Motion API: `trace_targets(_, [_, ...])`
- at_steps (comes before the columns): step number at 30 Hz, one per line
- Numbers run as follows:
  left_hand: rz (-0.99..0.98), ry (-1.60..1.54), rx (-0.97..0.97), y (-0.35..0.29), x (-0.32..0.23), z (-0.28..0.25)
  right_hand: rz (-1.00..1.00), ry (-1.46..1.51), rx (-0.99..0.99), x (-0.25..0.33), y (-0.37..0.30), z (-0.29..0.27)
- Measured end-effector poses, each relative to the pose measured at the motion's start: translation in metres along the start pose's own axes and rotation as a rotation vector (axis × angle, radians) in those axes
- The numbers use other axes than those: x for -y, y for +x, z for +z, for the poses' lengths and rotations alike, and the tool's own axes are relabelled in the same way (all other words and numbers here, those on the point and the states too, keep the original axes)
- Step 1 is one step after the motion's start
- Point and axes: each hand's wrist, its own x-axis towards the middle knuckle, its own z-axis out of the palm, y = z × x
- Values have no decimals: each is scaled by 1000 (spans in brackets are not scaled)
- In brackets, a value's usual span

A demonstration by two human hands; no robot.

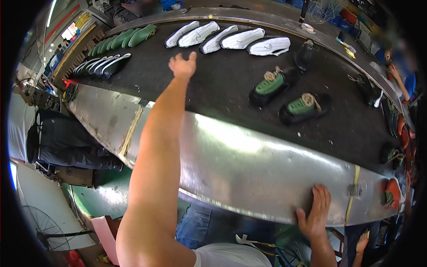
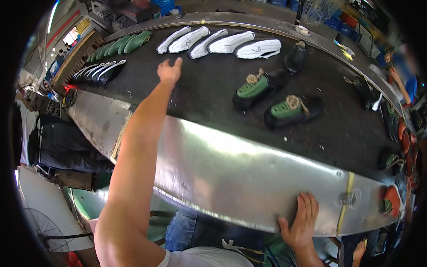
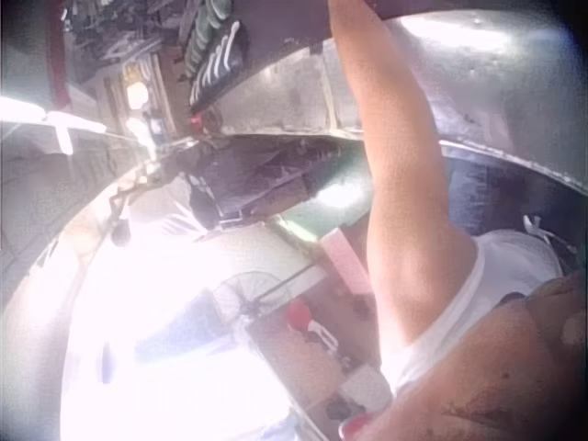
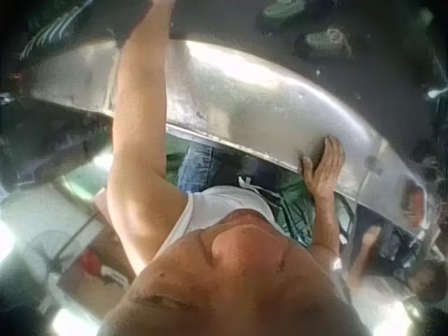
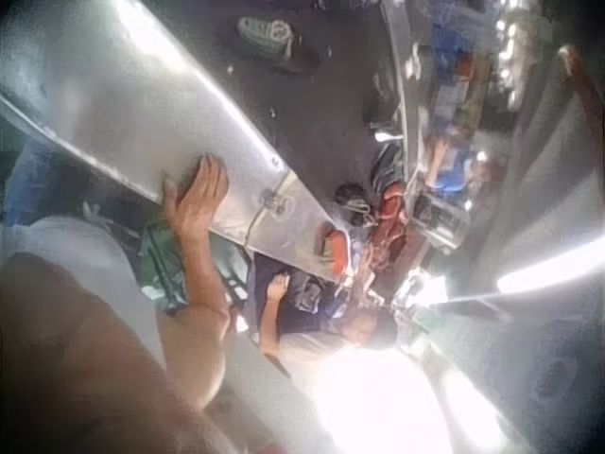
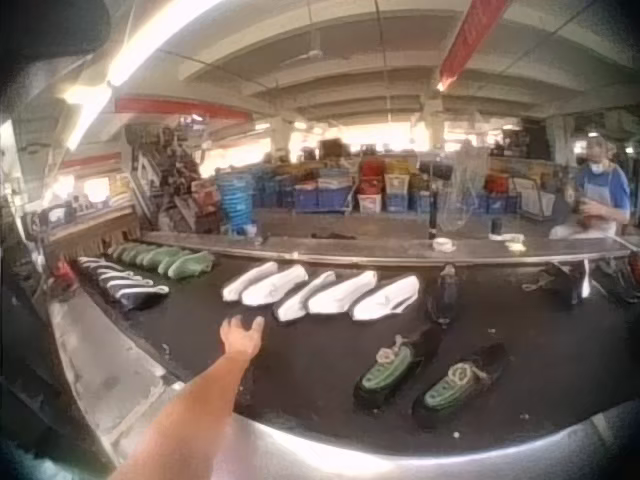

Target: Manually lasting shoes by pulling the upper over the last and securing it using pliers and a hammer on a production line.

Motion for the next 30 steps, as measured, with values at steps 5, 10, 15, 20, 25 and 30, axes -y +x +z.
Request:
trace_targets(5, [-81, 29, -24, 96, 41, 21, 74, -55, 124, 9, 4, -4])
trace_targets(10, [-144, -57, 127, 154, 52, 53, 59, -63, 106, 21, 30, -5])
trace_targets(15, [-105, -74, 358, 200, 78, 60, 52, -72, 133, 20, 35, -2])
trace_targets(20, [-169, 188, 209, 119, 22, 46, 143, -122, 192, 23, 19, 2])
trace_targets(25, [74, 391, 294, 32, 27, -80, -24, -26, -20, 20, 12, 2])
trace_targets(30, [71, 356, 433, -65, 44, -225, -266, 30, -314, 27, -16, 11])
